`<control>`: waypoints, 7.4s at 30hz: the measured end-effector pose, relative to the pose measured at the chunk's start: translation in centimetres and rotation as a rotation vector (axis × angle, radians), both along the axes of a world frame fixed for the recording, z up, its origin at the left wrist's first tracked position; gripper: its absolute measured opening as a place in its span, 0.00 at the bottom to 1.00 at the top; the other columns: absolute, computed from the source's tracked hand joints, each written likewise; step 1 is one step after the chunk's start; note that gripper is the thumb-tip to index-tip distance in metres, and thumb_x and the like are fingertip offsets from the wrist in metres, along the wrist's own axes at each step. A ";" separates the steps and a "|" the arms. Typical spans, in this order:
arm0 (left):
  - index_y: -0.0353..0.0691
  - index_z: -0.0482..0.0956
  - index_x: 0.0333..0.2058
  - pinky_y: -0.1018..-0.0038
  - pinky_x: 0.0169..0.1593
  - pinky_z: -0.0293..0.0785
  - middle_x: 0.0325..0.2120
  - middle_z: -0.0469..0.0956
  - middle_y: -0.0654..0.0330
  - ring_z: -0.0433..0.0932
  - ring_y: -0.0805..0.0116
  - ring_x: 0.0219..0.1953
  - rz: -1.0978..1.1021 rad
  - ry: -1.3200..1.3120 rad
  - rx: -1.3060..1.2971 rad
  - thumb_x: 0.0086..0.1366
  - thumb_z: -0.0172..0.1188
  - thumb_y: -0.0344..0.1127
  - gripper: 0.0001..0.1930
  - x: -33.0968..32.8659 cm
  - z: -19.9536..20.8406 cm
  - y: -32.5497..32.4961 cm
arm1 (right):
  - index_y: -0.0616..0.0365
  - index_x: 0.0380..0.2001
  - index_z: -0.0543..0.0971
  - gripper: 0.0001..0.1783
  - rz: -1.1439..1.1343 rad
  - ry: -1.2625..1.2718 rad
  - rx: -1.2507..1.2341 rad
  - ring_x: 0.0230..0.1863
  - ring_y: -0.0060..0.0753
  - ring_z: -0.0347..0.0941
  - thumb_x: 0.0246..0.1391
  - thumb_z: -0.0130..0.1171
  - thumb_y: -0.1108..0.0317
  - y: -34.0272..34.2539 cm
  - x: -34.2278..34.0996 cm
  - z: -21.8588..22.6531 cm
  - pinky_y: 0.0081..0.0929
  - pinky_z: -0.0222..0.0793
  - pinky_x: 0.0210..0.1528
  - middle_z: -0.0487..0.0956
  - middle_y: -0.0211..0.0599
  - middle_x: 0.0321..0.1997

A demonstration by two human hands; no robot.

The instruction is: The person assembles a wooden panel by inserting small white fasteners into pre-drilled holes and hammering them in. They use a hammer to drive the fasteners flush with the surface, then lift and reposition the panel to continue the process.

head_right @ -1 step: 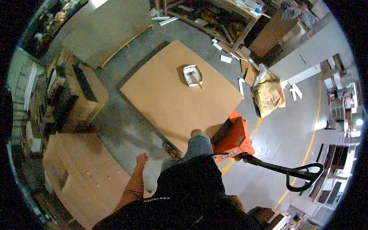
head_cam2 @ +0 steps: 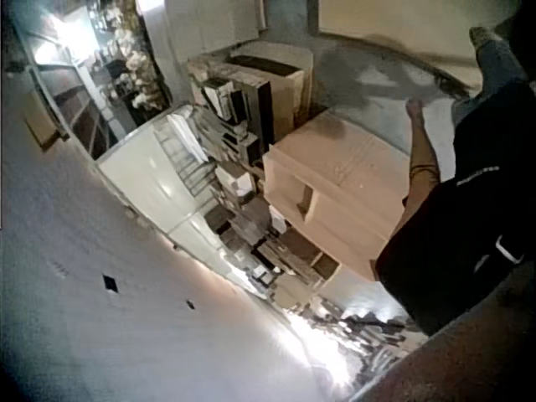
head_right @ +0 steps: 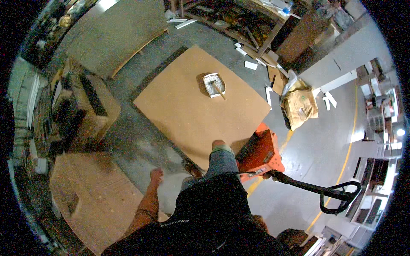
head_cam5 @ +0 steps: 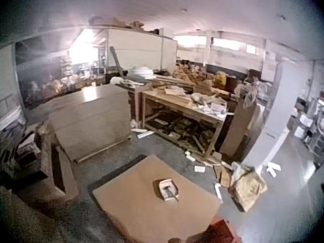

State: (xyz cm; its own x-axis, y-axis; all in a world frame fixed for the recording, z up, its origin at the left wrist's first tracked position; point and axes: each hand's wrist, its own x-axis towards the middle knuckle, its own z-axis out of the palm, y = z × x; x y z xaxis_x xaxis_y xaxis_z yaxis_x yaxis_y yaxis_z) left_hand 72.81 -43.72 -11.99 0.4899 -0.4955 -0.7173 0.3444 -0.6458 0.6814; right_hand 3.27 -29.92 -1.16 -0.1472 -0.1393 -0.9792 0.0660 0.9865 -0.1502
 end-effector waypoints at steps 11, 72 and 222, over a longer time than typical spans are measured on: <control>0.35 0.74 0.30 0.71 0.38 0.69 0.25 0.75 0.60 0.73 0.69 0.30 -0.571 -0.315 -0.172 0.62 0.53 0.45 0.16 6.0 -5.8 -44.5 | 0.54 0.34 0.77 0.12 0.453 0.143 -0.194 0.27 0.28 0.75 0.53 0.57 0.57 -46.6 19.4 -0.1 0.31 0.68 0.28 0.78 0.32 0.31; 0.30 0.74 0.33 0.61 0.36 0.82 0.32 0.78 0.53 0.80 0.58 0.31 0.306 0.263 -0.074 0.56 0.55 0.25 0.06 28.2 25.5 -83.5 | 0.63 0.24 0.74 0.15 0.245 0.114 0.087 0.12 0.36 0.65 0.48 0.62 0.60 -103.9 40.7 8.8 0.40 0.71 0.17 0.68 0.39 0.15; 0.42 0.66 0.53 0.65 0.47 0.74 0.49 0.72 0.58 0.72 0.60 0.47 1.337 0.716 -0.433 0.50 0.60 0.65 0.40 58.0 27.9 -174.0 | 0.64 0.30 0.80 0.14 0.917 -0.085 -0.721 0.29 0.24 0.72 0.43 0.64 0.63 -221.9 106.3 15.4 0.23 0.67 0.36 0.78 0.31 0.25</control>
State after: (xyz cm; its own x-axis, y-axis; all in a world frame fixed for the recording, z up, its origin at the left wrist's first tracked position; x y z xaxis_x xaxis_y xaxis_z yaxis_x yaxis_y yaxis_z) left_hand 130.76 -217.68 15.89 0.3586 -0.2200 -0.9072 0.8022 0.5696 0.1789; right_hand 109.58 -251.82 14.19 0.3590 -0.6870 -0.6317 -0.5901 0.3573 -0.7240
